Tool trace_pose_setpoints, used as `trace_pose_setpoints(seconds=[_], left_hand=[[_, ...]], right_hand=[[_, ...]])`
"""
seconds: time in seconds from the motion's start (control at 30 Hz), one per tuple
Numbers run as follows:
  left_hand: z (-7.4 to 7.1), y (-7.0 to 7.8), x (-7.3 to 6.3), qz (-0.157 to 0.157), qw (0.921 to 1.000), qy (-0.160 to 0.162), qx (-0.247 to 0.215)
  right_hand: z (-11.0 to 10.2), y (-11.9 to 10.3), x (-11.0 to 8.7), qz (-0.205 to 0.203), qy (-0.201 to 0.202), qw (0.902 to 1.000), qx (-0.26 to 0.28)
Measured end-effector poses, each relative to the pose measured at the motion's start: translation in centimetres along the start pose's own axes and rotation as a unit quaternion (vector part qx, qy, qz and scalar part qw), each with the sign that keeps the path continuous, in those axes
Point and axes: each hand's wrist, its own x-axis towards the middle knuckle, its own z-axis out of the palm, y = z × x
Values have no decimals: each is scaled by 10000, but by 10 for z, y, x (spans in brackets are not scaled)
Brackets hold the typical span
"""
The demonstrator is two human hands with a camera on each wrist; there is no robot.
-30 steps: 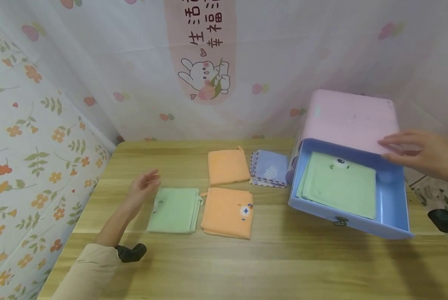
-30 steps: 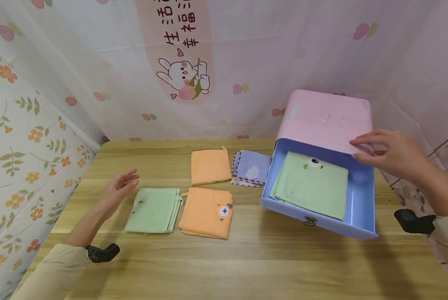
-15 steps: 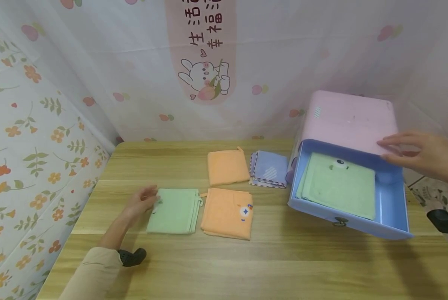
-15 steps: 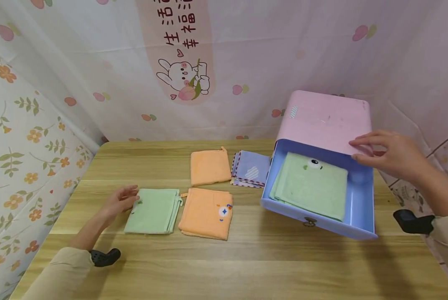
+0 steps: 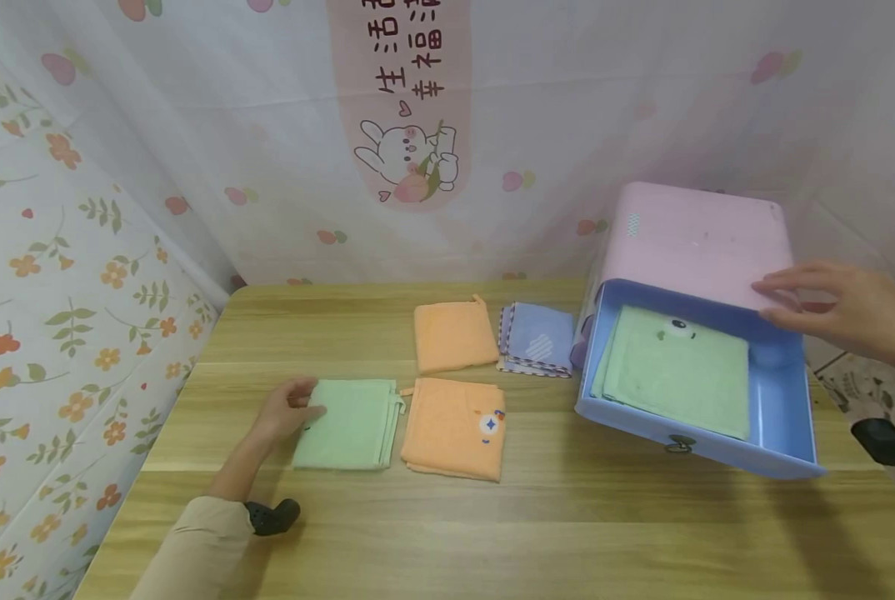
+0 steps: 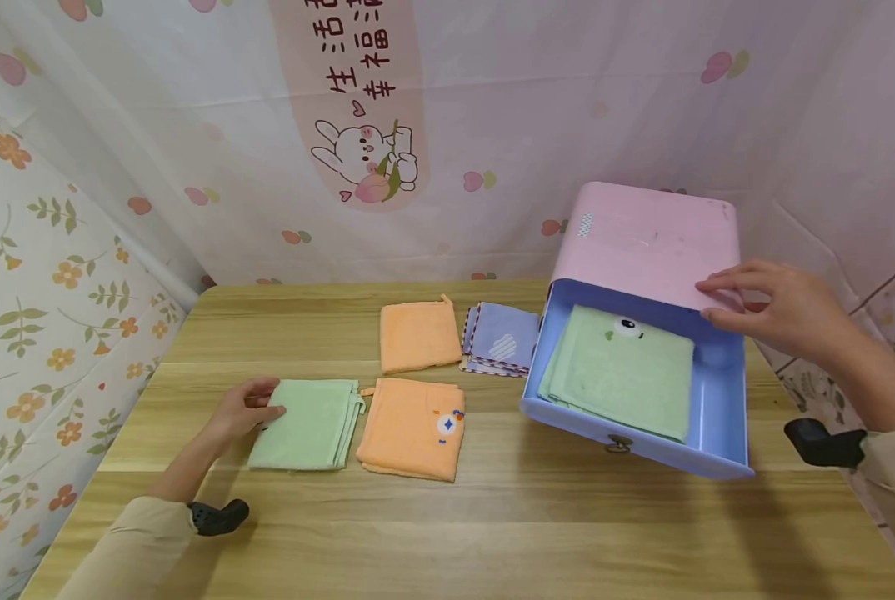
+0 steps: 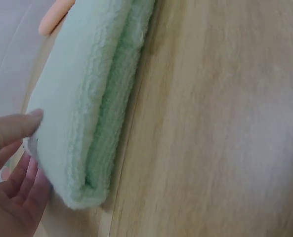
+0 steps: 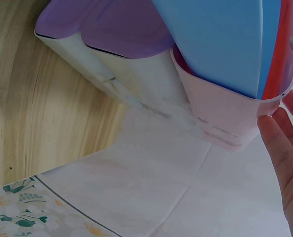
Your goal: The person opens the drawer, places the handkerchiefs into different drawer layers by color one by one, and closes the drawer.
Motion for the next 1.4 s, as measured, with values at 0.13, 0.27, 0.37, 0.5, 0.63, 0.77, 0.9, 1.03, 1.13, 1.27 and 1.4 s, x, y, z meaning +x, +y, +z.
trace_pose_setpoints(seconds=[0.13,0.27,0.37,0.5,0.63,0.77,0.9,1.03,1.13,1.27,1.4], left_hand=[[2,2,0,-113,9998,113,-133],[2,1,-1,-244,9987,197,-407],[3,1,-1,-300,9983,228,-455],[4,2,-2,-413,9982,200,-386],[4,3,-3,-597,9976,116,-335],[4,6,-4,-674,9968,83,-424],[3,8,-4,-664,9963,13,-553],[2,10,-4,-650,9961,-112,-591],[1,12,-3,-659,9962,-181,-537],[1,13,-4,-541,9973,-231,-442],[1,15,-5,-323,9984,-308,-338]], right_hand=[[0,-1,0,-5,0,10000,-40],[-1,-3,0,-41,11,10000,-70],[-2,-4,-1,-43,-10,9999,-115],[-2,-5,-1,-22,-32,10000,-90],[-1,-5,-2,-38,35,10000,-85],[0,-4,-2,-13,44,10000,-64],[0,-3,-2,40,16,10000,-19],[0,-3,-2,50,-5,10000,-13],[-1,-3,-2,60,-29,10000,-13],[0,-2,-2,81,-34,10000,-24],[0,-1,-2,64,-13,10000,-51]])
